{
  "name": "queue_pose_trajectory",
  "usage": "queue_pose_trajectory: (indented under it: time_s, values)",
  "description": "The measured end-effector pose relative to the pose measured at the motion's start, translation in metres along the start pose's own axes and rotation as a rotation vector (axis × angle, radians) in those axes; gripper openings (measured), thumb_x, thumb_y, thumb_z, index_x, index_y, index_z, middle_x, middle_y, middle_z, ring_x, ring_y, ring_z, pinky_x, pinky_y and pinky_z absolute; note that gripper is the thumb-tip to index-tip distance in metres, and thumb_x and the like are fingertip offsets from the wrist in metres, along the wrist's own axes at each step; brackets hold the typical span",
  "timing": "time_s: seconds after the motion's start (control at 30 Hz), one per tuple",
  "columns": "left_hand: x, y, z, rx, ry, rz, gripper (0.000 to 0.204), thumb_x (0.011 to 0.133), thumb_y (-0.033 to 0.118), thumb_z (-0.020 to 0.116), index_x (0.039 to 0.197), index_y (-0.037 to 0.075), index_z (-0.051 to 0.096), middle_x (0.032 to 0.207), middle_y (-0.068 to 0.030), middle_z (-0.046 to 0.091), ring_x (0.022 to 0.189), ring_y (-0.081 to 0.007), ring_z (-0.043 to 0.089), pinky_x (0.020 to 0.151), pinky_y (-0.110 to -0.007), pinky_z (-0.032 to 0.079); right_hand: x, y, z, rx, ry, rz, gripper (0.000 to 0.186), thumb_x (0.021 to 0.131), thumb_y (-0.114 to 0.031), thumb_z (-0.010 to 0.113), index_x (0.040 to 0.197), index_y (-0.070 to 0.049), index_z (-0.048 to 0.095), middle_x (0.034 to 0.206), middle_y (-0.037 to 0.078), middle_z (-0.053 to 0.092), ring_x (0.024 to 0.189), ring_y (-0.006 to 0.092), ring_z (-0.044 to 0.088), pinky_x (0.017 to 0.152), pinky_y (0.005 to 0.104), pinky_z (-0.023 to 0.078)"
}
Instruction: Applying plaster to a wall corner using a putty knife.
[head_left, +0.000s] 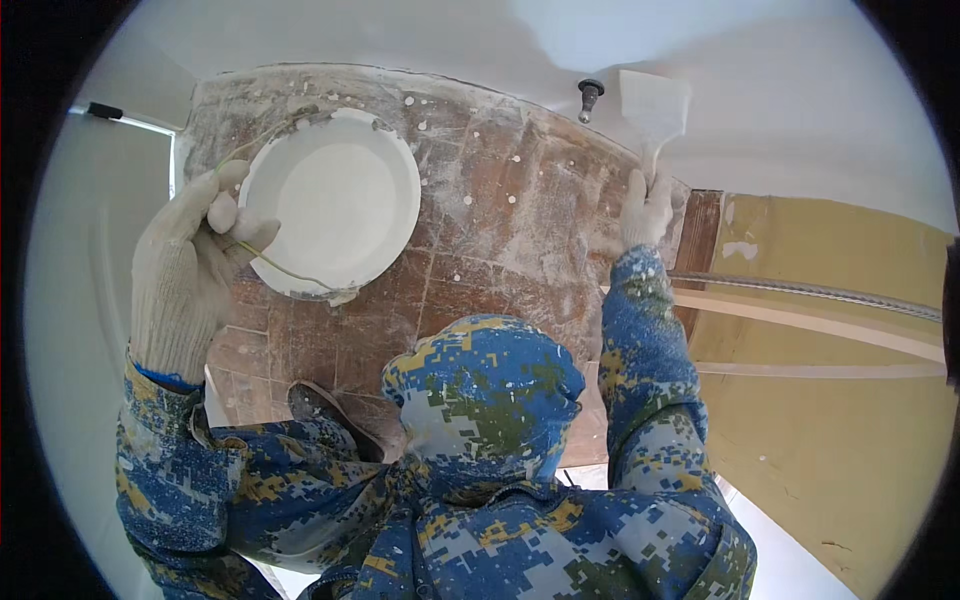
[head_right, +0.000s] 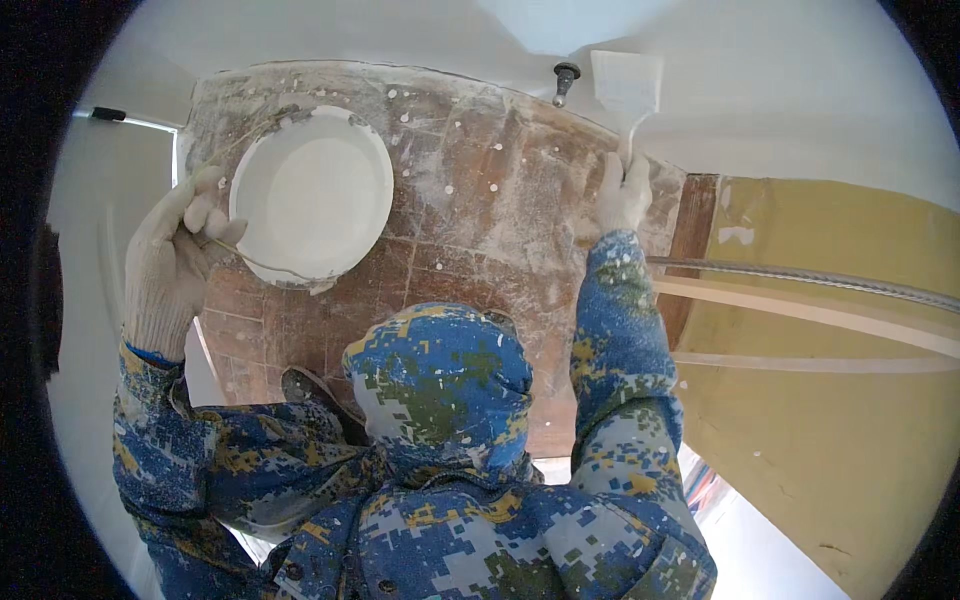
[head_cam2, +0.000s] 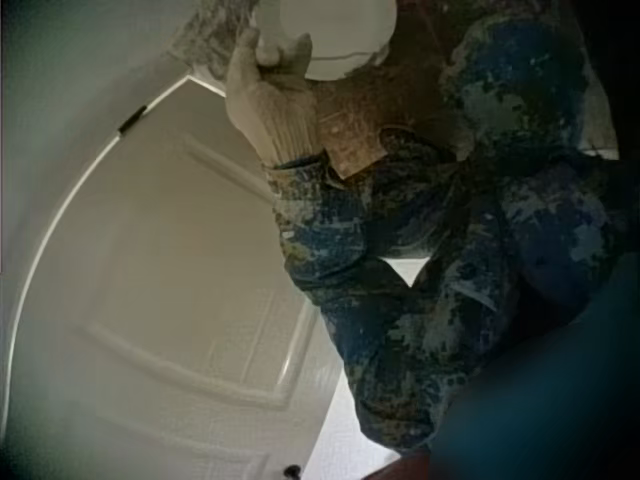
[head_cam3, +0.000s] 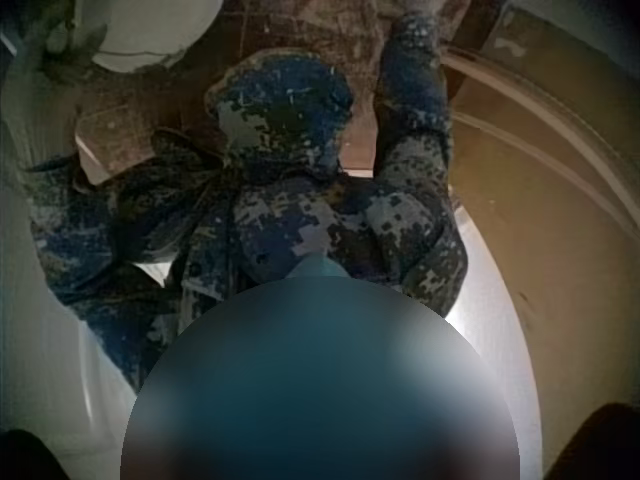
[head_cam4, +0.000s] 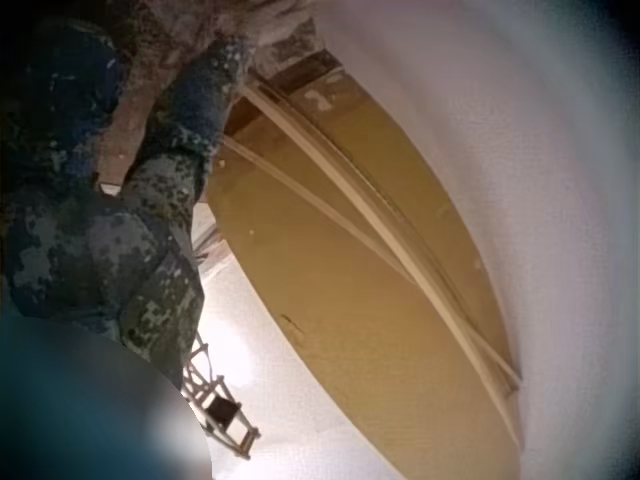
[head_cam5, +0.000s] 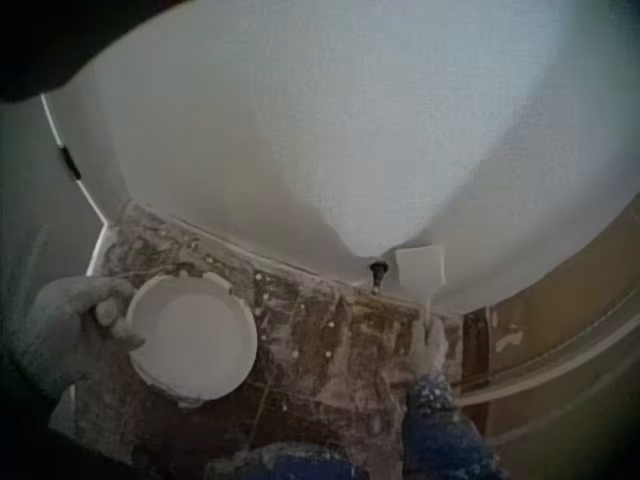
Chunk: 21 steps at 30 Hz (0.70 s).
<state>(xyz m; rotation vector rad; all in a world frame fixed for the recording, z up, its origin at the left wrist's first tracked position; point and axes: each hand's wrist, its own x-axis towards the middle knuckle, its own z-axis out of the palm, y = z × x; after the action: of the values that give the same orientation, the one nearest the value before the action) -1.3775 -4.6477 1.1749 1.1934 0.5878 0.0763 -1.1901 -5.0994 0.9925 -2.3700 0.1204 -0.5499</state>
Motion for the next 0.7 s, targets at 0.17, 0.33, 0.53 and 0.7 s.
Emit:
queue_pose_trajectory:
  time_s: [0.17, 0.33, 0.53, 0.7]
  values:
    - [-0.002, -0.003, 0.006, -0.021, 0.032, 0.014, 0.032, 0.100, 0.018, 0.053, 0.115, -0.009, 0.059, 0.074, -0.0002, 0.055, 0.070, -0.0148, 0.063, 0.078, -0.036, 0.061, 0.016, 0.013, 0.006, -0.102, -0.059, -0.060, 0.029, 0.093, -0.029, 0.060, 0.105, -0.003, 0.059, 0.091, 0.025, 0.065, 0.084, 0.0423, 0.063, 0.074, 0.0482, 0.048]
    - [-0.005, -0.003, 0.007, -0.011, 0.037, 0.020, 0.035, 0.100, 0.019, 0.052, 0.119, -0.011, 0.057, 0.076, 0.0001, 0.053, 0.071, -0.0141, 0.061, 0.078, -0.036, 0.061, 0.013, 0.017, 0.011, -0.116, -0.076, 0.003, 0.029, 0.094, -0.031, 0.059, 0.105, -0.004, 0.058, 0.091, 0.025, 0.066, 0.087, 0.0452, 0.062, 0.075, 0.0500, 0.046]
    - [-0.005, -0.006, 0.014, 0.001, 0.079, -0.005, 0.039, 0.100, 0.019, 0.053, 0.123, -0.012, 0.055, 0.077, -0.0002, 0.051, 0.073, -0.0143, 0.060, 0.079, -0.035, 0.060, 0.007, 0.031, 0.022, -0.077, -0.031, -0.001, 0.028, 0.093, -0.030, 0.059, 0.101, -0.003, 0.059, 0.090, 0.024, 0.065, 0.085, 0.0451, 0.061, 0.075, 0.0503, 0.046]
    - [-0.006, -0.008, 0.016, -0.017, 0.036, 0.021, 0.032, 0.101, 0.018, 0.050, 0.115, -0.009, 0.059, 0.074, 0.0008, 0.053, 0.071, -0.0147, 0.063, 0.081, -0.036, 0.061, -0.007, 0.052, 0.039, -0.006, -0.033, 0.048, 0.028, 0.093, -0.029, 0.060, 0.099, -0.002, 0.060, 0.080, 0.019, 0.063, 0.074, 0.0343, 0.061, 0.070, 0.0437, 0.046]
